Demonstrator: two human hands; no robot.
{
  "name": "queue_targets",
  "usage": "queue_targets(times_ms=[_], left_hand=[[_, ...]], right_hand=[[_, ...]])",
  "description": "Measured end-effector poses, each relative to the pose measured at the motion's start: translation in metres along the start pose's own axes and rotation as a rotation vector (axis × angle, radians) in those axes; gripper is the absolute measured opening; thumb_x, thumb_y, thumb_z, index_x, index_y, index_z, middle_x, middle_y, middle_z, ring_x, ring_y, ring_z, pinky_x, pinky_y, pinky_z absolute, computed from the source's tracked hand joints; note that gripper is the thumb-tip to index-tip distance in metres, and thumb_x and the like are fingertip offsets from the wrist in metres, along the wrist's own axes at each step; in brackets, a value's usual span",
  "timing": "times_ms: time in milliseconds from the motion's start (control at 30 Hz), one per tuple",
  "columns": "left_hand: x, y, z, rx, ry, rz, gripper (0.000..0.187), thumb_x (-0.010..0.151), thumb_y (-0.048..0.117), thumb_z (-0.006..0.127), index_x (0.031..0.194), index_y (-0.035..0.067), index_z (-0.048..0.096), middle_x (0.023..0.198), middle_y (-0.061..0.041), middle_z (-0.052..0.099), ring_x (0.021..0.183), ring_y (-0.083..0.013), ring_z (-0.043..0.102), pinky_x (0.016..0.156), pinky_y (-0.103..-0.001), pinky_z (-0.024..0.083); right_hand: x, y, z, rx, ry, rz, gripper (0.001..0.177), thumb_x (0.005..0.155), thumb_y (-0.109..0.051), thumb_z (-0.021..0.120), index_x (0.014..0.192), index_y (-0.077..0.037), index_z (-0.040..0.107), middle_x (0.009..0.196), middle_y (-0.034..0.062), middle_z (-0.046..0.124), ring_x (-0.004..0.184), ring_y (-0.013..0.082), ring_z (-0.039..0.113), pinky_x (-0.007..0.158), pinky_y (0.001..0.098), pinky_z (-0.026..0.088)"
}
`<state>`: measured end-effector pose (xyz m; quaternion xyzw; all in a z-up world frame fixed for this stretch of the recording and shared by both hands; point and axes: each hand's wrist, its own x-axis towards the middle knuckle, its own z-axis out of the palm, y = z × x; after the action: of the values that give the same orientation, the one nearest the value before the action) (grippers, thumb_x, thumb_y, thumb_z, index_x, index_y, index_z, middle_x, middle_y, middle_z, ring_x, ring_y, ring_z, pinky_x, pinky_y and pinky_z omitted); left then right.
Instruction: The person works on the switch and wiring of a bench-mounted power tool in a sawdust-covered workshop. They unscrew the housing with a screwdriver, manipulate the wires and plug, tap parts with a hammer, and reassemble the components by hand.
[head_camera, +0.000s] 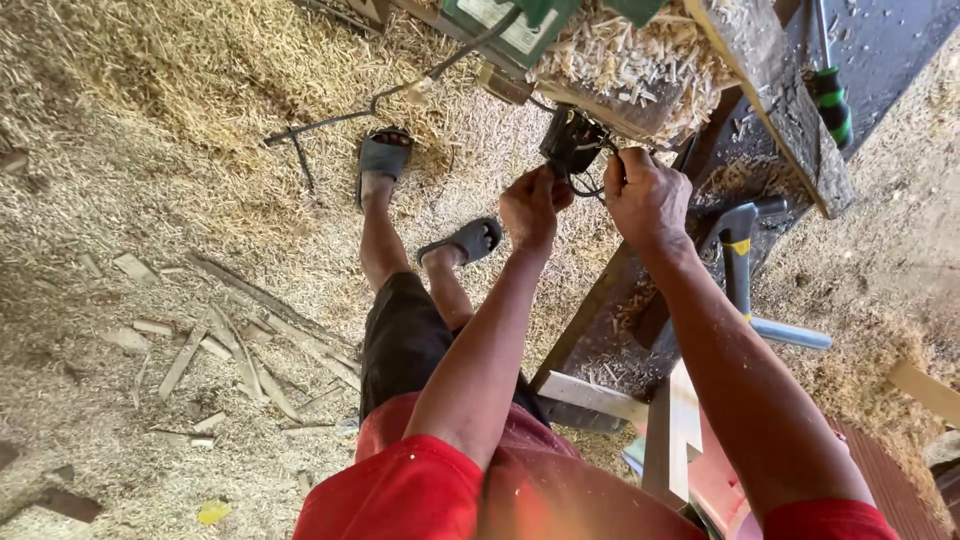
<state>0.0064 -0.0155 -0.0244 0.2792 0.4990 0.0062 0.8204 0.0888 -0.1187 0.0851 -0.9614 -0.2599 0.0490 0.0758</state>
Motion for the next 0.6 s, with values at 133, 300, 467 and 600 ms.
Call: queue_targets(times_ms=[133,300,467,600], left_hand=[[-0.004,0.004,0.003,0.148,0.026,0.051,0.029,0.100,0.015,0.063,0.109,-0.010,0.075,0.076,-0.016,0.076,0.060,-0.0186,0.073,0.056,-0.031,0.063],[-0.011,0.011,0.004,0.166,0.031,0.051,0.026,0.101,0.015,0.064,0.105,-0.008,0.076,0.076,-0.015,0.077,0.059,-0.0163,0.074,0.055,-0.031,0.062],[-0.013,0.014,0.006,0.250,0.016,0.108,0.028,0.102,0.019,0.062,0.108,-0.004,0.076,0.077,-0.015,0.078,0.057,-0.0160,0.074,0.053,-0.031,0.065],[-0.009,0.013,0.005,0.173,0.026,0.036,0.026,0.100,0.017,0.063,0.109,-0.004,0.075,0.079,-0.014,0.078,0.059,-0.0171,0.076,0.055,-0.030,0.067]], right_hand=[[0.003,-0.004,0.005,-0.044,-0.019,-0.006,0.018,0.103,-0.020,0.071,0.090,-0.008,0.066,0.075,0.0101,0.069,0.058,0.0266,0.068,0.055,0.0429,0.053],[0.005,-0.001,0.010,-0.097,-0.100,0.052,0.020,0.105,-0.020,0.069,0.089,-0.008,0.065,0.063,0.0077,0.065,0.050,0.0211,0.063,0.052,0.0408,0.052],[0.011,-0.007,0.007,-0.243,-0.187,0.037,0.025,0.106,-0.024,0.067,0.086,-0.010,0.065,0.056,0.0037,0.062,0.043,0.0176,0.058,0.049,0.0411,0.049],[0.012,-0.011,0.005,-0.268,-0.239,0.007,0.030,0.107,-0.024,0.066,0.080,-0.011,0.062,0.055,0.0029,0.061,0.042,0.0183,0.057,0.049,0.0414,0.047]])
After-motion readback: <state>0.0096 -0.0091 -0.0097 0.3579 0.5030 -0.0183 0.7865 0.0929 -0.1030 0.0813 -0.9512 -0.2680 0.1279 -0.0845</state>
